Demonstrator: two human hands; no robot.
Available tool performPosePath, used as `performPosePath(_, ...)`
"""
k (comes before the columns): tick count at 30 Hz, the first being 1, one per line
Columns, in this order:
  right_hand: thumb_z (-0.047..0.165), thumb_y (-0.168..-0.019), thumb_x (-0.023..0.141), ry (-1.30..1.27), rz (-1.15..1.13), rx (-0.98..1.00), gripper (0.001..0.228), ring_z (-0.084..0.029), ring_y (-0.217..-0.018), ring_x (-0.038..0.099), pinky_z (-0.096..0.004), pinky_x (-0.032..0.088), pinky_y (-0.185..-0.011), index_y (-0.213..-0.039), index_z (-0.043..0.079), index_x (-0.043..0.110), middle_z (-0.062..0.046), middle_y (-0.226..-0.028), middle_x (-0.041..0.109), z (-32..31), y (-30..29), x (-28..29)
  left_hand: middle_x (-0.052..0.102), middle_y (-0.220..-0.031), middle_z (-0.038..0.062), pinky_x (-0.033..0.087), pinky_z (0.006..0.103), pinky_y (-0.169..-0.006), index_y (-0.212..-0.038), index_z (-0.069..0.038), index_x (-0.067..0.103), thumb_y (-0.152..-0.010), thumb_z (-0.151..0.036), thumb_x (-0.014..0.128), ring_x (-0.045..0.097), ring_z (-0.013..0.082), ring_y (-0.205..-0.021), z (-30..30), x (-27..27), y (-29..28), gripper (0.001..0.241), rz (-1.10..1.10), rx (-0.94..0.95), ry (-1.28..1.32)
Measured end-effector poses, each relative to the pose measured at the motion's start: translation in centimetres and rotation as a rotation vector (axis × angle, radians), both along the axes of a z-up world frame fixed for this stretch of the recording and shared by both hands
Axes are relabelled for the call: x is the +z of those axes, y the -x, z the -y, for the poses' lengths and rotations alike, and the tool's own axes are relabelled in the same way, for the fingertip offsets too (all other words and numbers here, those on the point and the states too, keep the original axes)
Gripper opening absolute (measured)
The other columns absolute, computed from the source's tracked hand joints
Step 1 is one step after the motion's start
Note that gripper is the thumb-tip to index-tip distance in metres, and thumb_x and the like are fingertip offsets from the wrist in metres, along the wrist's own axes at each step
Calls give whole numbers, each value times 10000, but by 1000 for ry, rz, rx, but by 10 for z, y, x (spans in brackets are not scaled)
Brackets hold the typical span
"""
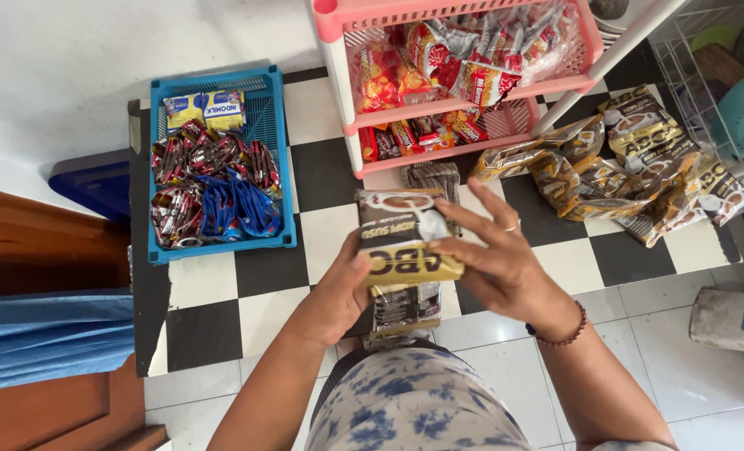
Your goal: The person wipes multiple snack packages with a cloth on a checkered countertop, then stacks them into a blue basket. The person handles the packages one at a time, wiping each before placing it in the basket.
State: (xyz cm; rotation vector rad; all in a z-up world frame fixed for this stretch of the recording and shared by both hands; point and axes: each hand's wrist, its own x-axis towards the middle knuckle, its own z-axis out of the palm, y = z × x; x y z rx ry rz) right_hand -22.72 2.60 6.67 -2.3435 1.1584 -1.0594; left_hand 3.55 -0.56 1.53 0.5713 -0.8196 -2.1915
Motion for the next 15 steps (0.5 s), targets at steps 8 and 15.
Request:
performPosePath(8, 40, -893, 723, -587, 873, 301, 1101, -304, -1683, 66, -451, 76, -1343, -1708, 191, -2, -132, -1803, 36, -13, -22, 0, 507, -1447, 128, 496, 382, -1094, -1593, -51, 197, -837, -104, 826, 514, 229, -1349, 1, 19, 1, 984, 145, 83, 230)
performPosePath(15, 36, -708, 901, -634, 847, 107, 1321, -235, -1456, 400, -373, 333, -1208, -1679, 71, 5, -129, -1584, 395, -1, -31, 7, 384, -1547, 80, 496, 398, -1158, -1617, -48, 247, -735, -61, 905, 445, 220, -1449, 3, 40, -5, 1101, 269, 64, 452)
